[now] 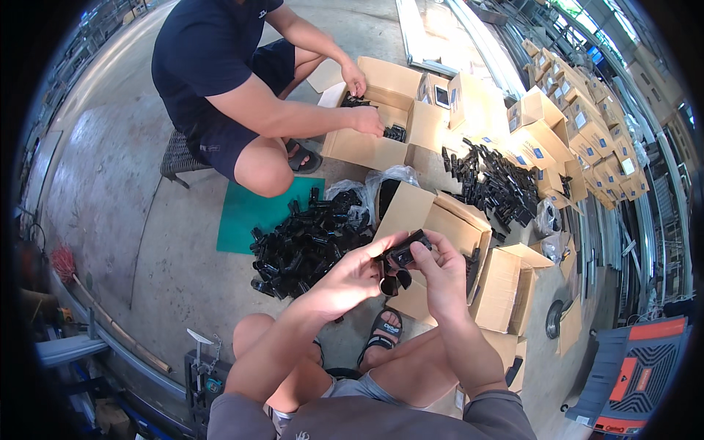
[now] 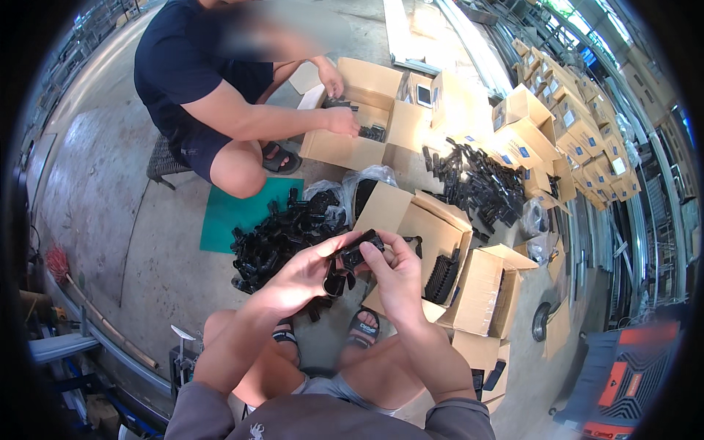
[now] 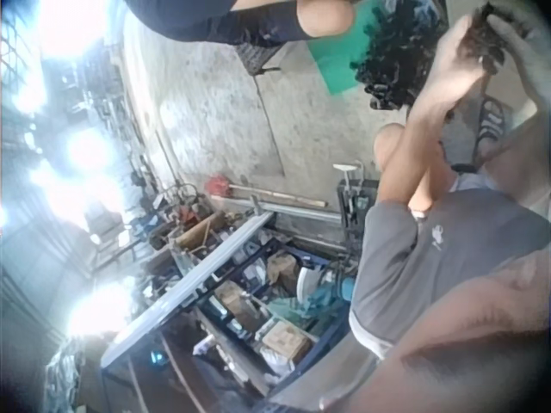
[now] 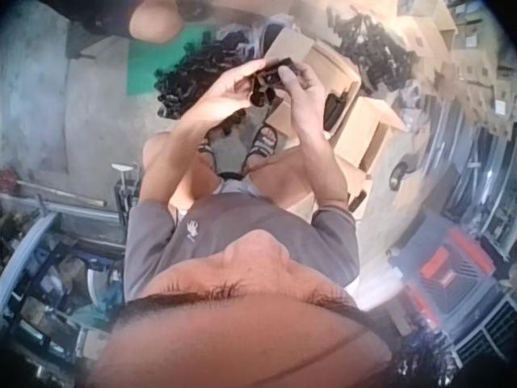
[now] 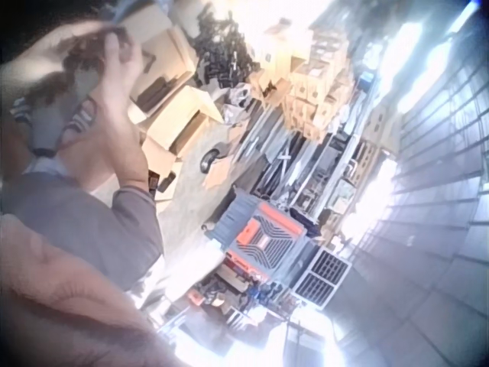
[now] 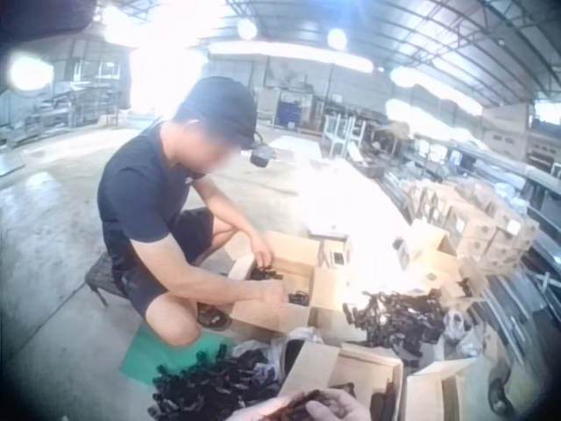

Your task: The person picks up black plastic T-shaped connectors from a pile on the floor, rotates them by hand, and places them into different cardboard boxes.

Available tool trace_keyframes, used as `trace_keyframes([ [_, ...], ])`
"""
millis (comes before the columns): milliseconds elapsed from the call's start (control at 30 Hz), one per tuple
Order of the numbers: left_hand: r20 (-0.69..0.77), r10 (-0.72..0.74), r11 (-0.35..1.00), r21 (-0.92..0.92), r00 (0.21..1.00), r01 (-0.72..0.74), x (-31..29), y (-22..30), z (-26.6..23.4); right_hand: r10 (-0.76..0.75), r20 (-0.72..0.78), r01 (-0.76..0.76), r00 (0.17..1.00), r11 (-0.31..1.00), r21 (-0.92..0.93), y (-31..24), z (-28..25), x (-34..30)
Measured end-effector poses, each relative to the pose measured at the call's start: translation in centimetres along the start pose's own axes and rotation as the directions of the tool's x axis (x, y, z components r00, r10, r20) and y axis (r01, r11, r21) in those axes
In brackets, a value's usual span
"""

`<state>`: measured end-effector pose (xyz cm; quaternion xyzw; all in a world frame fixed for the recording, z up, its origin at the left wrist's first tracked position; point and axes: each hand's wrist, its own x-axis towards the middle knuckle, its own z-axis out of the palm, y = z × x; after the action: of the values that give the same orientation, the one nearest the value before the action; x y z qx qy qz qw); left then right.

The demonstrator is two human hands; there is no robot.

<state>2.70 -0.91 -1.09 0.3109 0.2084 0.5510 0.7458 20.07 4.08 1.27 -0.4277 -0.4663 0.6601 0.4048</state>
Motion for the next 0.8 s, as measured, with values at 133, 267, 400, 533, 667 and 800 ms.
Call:
trace_keyframes([
  [133,-0.018,-0.192,0.939,-0.293,0.981,0.179,-0.5,1.7,-0.3,-0.029,0.034,0.032,0.999,0.996,-0.079,-0.3,-0.4,0.1],
  [267,-0.226,-0.211,0.977,-0.022,0.951,0.212,-0.5,1.0,0.5,-0.100,0.077,0.108,0.992,0.988,-0.113,0.0,0.1,0.0],
  [400,-0.259,-0.175,0.982,0.025,0.950,0.188,-0.4,0.2,0.3,-0.191,0.083,0.205,0.978,0.955,-0.216,0.3,0.0,0.1],
  [533,-0.319,-0.156,0.987,-0.006,0.935,0.162,-0.3,0.0,0.6,-0.158,0.038,0.162,0.987,0.967,-0.195,0.5,0.2,0.3],
  [667,-0.432,-0.021,0.988,0.131,0.902,0.086,0.1,-0.9,0.5,-0.120,-0.038,0.114,0.992,0.984,-0.141,0.2,1.0,0.4],
  [800,-0.443,0.045,0.978,0.200,0.895,0.050,0.3,-1.3,0.5,-0.077,-0.026,0.073,0.997,0.989,-0.128,0.2,0.5,0.8],
])
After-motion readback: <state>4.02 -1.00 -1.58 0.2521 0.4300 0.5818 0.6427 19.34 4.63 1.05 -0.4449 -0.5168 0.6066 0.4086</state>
